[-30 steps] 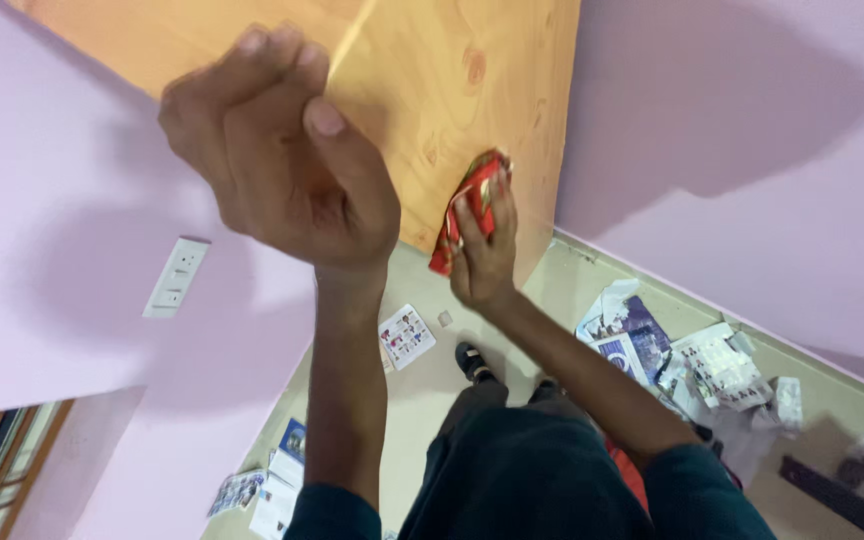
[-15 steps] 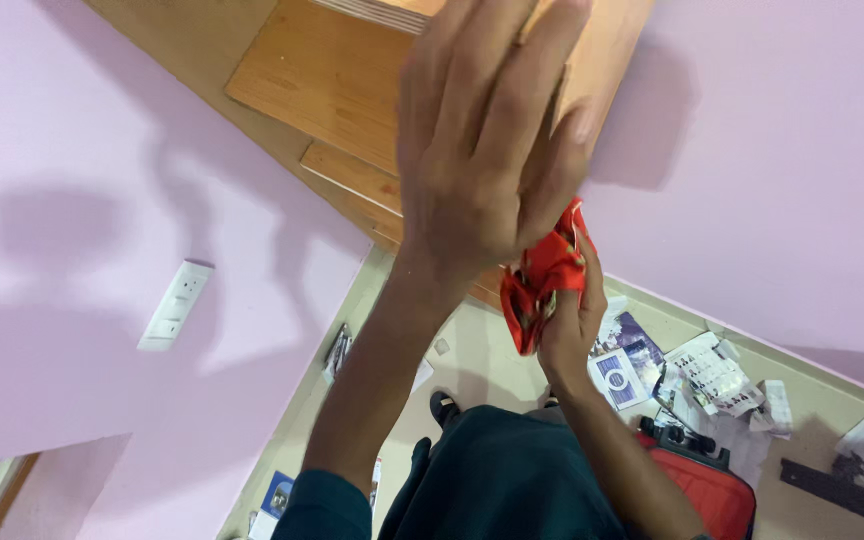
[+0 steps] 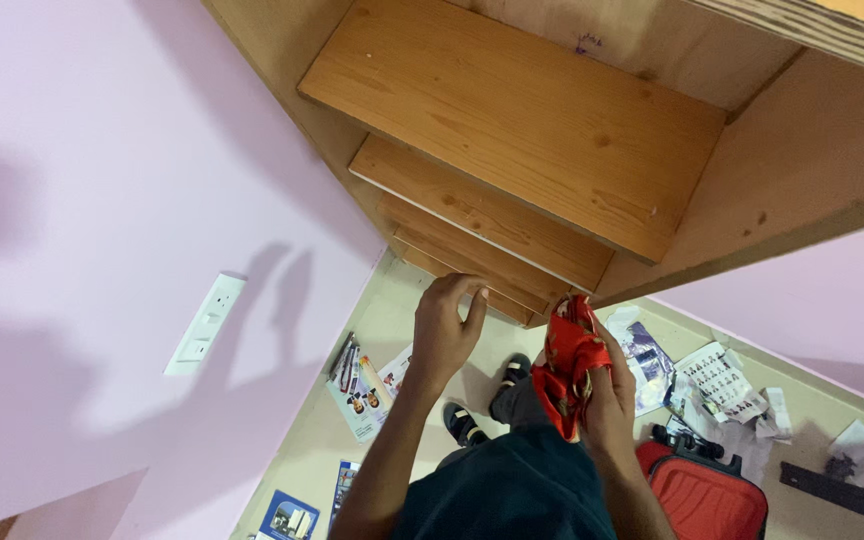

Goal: The person wipes the top of a low brick-patterned shelf, a wooden desk surface next to a television, and the exterior and interior of a wooden bookshelf using a cloth.

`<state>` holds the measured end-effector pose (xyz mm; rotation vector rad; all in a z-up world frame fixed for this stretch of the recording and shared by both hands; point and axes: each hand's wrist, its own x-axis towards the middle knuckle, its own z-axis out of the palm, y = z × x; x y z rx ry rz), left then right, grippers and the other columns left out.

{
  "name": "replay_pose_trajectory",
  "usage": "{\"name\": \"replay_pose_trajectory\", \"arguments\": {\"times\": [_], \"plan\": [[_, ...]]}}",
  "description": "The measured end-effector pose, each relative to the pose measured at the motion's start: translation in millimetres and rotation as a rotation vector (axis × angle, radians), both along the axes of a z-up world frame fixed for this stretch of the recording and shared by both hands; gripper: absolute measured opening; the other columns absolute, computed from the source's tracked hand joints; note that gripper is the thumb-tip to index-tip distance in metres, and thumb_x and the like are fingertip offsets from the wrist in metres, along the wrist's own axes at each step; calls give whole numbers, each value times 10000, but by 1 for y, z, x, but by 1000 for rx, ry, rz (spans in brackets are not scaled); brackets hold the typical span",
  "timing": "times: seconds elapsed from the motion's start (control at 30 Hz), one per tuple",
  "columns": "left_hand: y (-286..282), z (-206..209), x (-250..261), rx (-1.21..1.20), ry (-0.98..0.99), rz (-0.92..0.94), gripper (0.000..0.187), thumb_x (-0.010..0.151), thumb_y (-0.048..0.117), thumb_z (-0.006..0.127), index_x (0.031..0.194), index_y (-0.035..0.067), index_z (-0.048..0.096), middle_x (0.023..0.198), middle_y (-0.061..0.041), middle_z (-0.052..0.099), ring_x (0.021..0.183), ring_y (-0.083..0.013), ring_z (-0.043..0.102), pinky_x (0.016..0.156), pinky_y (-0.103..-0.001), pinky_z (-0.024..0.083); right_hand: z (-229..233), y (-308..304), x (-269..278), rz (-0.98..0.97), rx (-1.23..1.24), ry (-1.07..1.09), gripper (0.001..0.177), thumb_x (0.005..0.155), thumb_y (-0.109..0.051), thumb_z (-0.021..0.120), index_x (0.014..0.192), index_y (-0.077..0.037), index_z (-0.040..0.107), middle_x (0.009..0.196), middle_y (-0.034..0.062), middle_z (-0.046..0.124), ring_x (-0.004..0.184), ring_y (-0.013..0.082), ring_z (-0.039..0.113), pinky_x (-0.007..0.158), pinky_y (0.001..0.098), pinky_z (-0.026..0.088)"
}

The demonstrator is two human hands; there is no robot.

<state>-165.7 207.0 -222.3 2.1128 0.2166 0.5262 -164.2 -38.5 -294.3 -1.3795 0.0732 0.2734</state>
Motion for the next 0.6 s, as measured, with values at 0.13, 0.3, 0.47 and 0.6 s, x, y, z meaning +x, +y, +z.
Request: {"name": "replay_pose_trajectory", "arguments": {"times": [0.13, 0.3, 0.47, 0.6], "plan": [[27, -11, 31, 33, -47, 24, 132, 946, 94, 653, 1019, -1, 707, 1016, -181, 732, 969, -370, 689, 864, -451, 533, 31, 18, 43, 45, -364, -365, 464, 1071, -55, 400, 1524, 5, 477, 1523, 210, 542, 1402, 266, 524, 1152, 410, 418], [60, -20, 62, 62, 13, 17, 166, 944, 103, 660, 1060, -4, 711, 1071, -176, 732, 1018, -336, 702, 953, -444, 538, 68, 57, 106, -40, -410, -434, 484, 1099, -129, 440, 1566, -1, 416, 1487, 216, 540, 1355, 223, 563, 1130, 373, 478], [102, -28, 114, 284, -69, 34, 186, 956, 97, 651, 1108, 39, 741, 1166, -192, 726, 1223, -381, 633, 1088, -522, 472, 100, 115, 178, -124, -518, -2, 716, 1014, -144, 531, 1670, -121, 242, 1329, 252, 595, 885, 466, 567, 760, 528, 488], [130, -35, 157, 416, -117, 53, 332, 1016, 176, 603, 1278, -27, 625, 1444, -279, 557, 1396, -450, 496, 1186, -556, 371, 105, 151, 220, 89, -1154, -853, 487, 1025, -139, 621, 1449, 51, 478, 1366, 315, 547, 1277, 480, 537, 1101, 560, 431]]}}
